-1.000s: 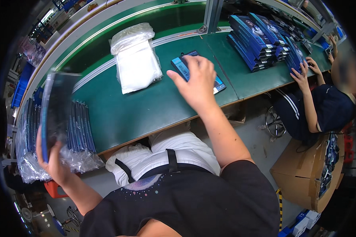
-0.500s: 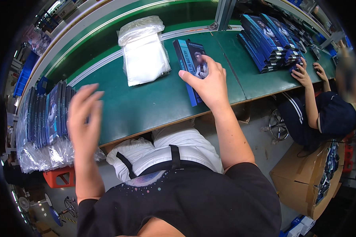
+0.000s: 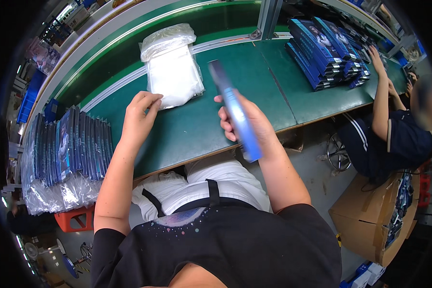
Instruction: Placing blue boxes with illustrated covers into individual plastic bags and stacking them.
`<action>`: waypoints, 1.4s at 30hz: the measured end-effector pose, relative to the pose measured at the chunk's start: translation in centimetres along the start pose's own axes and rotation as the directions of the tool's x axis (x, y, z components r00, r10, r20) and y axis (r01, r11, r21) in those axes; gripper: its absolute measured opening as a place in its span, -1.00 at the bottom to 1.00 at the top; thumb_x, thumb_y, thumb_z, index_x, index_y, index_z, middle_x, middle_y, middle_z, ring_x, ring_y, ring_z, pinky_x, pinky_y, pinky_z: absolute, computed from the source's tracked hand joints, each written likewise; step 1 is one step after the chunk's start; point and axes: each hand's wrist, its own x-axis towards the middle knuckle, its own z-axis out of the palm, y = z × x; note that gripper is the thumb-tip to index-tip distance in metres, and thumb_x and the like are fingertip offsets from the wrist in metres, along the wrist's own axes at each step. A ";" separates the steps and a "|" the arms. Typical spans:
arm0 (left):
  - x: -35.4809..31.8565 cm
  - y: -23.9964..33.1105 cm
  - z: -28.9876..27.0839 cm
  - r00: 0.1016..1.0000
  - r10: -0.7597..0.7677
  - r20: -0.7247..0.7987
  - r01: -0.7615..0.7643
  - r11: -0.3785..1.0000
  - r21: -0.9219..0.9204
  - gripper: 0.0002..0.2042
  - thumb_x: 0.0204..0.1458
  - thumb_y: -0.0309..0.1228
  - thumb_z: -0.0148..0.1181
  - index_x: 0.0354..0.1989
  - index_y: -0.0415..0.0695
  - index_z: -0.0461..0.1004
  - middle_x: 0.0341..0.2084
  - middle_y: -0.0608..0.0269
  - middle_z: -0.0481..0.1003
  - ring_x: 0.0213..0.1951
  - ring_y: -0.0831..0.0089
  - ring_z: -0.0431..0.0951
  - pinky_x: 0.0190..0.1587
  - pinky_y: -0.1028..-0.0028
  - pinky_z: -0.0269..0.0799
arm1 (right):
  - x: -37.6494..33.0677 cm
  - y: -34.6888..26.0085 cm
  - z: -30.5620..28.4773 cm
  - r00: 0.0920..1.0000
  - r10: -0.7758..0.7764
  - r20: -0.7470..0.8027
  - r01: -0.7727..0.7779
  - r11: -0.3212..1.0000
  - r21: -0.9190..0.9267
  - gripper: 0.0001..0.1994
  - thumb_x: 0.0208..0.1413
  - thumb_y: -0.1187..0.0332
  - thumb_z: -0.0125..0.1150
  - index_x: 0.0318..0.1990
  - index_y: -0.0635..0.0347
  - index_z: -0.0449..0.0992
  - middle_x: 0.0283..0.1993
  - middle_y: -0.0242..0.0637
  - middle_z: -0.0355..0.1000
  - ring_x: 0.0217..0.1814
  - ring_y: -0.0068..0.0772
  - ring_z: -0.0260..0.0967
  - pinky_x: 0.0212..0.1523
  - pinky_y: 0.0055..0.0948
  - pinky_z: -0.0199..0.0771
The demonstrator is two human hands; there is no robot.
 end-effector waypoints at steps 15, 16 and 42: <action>0.7 -0.2 -2.0 0.987 -0.161 0.006 0.160 0.972 -0.169 -0.81 -0.15 -0.58 0.20 -0.30 -0.32 0.57 -0.45 0.21 0.51 -0.36 0.47 0.49 -0.29 0.55 0.37 | 5.7 0.6 6.1 0.983 0.176 0.055 -0.162 0.968 -0.192 -0.52 0.00 0.51 0.14 0.11 0.51 0.26 -0.05 -0.05 0.44 -0.13 -0.43 0.49 -0.09 -0.52 0.50; 0.7 0.1 -2.1 0.923 -0.377 0.077 0.375 0.837 -0.398 -0.82 -0.09 -0.56 0.20 -0.28 -0.33 0.57 -0.44 0.21 0.53 -0.36 0.48 0.49 -0.28 0.56 0.38 | 5.3 0.4 6.3 0.987 0.158 0.042 -0.145 0.963 -0.227 -0.57 0.00 0.52 0.15 0.05 0.51 0.31 -0.08 -0.06 0.46 -0.17 -0.43 0.50 -0.13 -0.52 0.52; -2.0 2.3 -4.6 0.815 -0.475 0.333 0.571 0.559 -0.601 -0.42 0.01 -0.40 0.24 0.18 -0.38 0.19 -0.38 0.20 0.53 -0.31 0.50 0.54 -0.23 0.54 0.45 | 2.8 3.7 7.6 0.921 -0.296 -0.253 0.169 0.890 -0.424 -0.79 0.00 0.44 0.32 -0.38 0.28 0.35 -0.39 -0.22 0.47 -0.41 -0.61 0.41 -0.37 -0.63 0.45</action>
